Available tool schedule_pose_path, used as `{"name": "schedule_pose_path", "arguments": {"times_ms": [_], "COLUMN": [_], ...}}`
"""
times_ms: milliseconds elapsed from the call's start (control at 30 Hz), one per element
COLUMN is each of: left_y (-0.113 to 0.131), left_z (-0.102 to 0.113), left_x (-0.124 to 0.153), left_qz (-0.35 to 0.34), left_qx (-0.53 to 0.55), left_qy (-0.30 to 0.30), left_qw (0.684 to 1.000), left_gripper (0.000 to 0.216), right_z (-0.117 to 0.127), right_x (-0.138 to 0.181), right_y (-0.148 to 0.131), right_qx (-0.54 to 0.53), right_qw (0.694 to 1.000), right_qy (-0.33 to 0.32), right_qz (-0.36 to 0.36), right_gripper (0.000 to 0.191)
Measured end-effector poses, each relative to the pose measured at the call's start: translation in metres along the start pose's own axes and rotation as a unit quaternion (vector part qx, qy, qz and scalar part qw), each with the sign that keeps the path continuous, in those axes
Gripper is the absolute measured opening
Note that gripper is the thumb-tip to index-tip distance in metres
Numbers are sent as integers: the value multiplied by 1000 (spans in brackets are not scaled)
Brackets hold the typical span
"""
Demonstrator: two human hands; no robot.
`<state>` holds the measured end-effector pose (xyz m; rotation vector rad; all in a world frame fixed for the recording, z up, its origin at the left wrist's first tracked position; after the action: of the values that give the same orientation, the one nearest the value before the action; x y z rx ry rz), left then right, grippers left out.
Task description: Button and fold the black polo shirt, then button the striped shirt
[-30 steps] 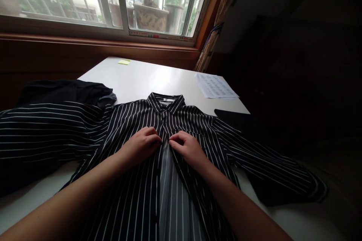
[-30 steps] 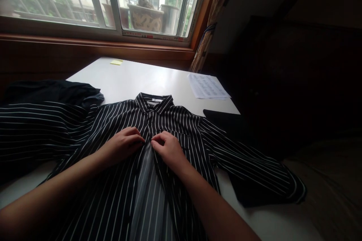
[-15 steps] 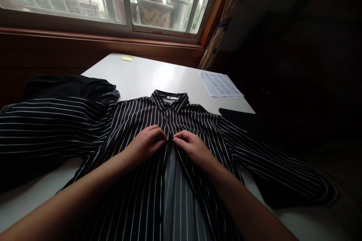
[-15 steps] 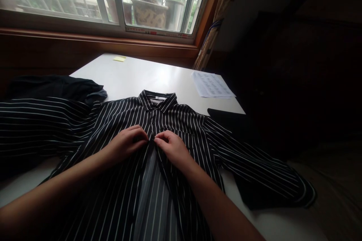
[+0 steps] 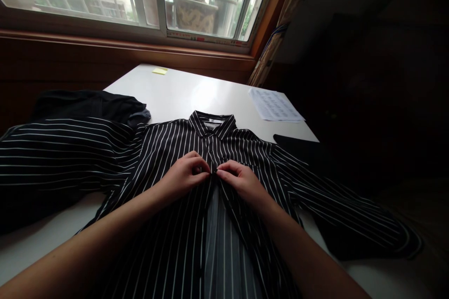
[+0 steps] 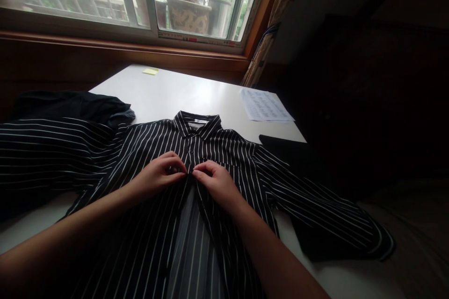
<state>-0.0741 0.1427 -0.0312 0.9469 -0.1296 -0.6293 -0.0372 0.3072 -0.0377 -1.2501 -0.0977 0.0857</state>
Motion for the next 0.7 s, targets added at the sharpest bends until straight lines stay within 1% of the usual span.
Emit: {"name": "schedule_pose_path", "arguments": {"times_ms": [133, 233, 367, 700], "left_y": [0, 0, -2, -9], "left_z": [1, 1, -1, -3], "left_x": [-1, -2, -1, 0], "left_qz": [4, 34, 80, 95], "left_qx": [5, 24, 62, 102], "left_qy": [-17, -39, -61, -60], "left_qw": [1000, 998, 993, 988], "left_gripper": [7, 11, 15, 18], "right_z": [3, -1, -7, -6], "right_x": [1, 2, 3, 3], "right_y": [-2, -2, -3, -7], "right_qx": [-9, -27, -16, -25], "right_qw": [1000, 999, 1000, 999], "right_qy": [1, -14, -20, 13], "right_qz": [-12, -16, 0, 38], "right_gripper": [16, 18, 17, 14]}}
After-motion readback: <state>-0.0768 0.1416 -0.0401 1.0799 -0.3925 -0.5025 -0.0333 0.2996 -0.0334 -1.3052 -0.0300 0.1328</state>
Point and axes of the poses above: each hand's wrist, its own x-axis away from the middle knuckle, its own z-axis out of the back of the hand, y = z × x, the point moved 7 cm from there along -x, towards the middle knuckle, and after that the axes turned 5 degrees about -x, right-handed, at the moved point
